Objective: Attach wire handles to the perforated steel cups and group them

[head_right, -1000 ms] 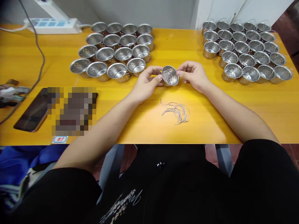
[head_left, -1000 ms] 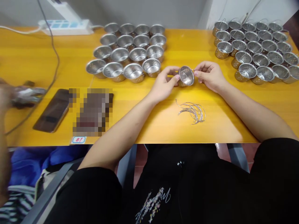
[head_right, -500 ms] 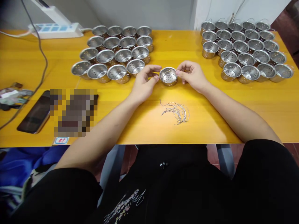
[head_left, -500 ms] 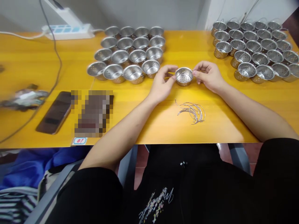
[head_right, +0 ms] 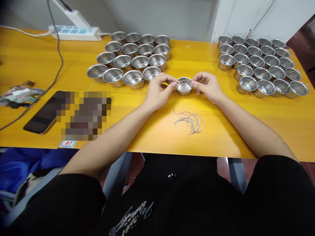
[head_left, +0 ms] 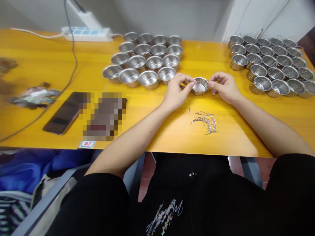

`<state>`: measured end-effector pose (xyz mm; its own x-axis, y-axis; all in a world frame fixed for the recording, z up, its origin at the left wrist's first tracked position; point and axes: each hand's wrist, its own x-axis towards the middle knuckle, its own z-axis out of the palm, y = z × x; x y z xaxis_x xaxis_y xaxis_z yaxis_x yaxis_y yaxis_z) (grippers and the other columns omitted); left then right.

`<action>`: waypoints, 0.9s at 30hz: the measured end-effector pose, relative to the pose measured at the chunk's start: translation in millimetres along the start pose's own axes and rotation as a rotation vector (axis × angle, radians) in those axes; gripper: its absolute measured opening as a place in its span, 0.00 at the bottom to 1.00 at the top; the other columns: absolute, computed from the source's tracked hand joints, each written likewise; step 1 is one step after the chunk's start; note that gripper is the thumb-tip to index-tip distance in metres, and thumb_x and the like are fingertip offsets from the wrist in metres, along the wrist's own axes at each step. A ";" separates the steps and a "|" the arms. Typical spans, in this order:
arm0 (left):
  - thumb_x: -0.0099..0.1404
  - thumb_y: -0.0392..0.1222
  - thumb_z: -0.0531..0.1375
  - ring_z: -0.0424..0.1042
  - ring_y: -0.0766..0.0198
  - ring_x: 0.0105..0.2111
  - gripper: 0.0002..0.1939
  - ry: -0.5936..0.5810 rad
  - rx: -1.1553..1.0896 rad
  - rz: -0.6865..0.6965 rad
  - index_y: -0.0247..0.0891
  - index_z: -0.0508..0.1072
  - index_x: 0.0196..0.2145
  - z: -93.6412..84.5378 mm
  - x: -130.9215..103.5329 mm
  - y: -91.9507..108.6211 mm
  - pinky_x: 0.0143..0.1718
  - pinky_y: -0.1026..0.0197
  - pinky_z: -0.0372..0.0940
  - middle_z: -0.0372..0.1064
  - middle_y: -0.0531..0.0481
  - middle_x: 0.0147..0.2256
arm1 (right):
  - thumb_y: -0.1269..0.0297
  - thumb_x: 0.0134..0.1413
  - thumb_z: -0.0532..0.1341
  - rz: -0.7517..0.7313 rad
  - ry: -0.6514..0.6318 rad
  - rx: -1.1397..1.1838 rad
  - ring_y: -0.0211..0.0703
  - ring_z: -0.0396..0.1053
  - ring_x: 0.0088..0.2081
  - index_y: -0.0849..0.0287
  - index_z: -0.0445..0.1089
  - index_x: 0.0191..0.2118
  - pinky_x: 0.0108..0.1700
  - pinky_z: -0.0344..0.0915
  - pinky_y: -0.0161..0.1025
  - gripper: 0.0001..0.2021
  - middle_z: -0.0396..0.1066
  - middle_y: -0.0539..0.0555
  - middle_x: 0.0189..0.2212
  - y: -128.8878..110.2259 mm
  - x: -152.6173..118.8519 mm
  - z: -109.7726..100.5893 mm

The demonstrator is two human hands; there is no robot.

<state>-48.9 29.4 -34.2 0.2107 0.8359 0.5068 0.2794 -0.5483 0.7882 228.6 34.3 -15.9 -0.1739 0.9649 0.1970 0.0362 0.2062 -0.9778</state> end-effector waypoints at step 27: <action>0.84 0.53 0.77 0.89 0.53 0.47 0.10 0.090 -0.165 0.097 0.45 0.94 0.53 3.2 8.7 -35.0 0.52 0.51 0.81 0.93 0.44 0.50 | 0.27 0.52 0.95 -0.105 -0.006 -0.118 0.43 0.69 0.27 0.49 0.82 0.40 0.27 0.73 0.48 0.35 0.82 0.53 0.37 17.2 1.6 -7.6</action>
<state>-53.8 55.7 -58.5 0.1425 0.7825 0.6062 0.1028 -0.6208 0.7772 236.4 40.7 -31.9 -0.1887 0.9359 0.2974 0.1332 0.3244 -0.9365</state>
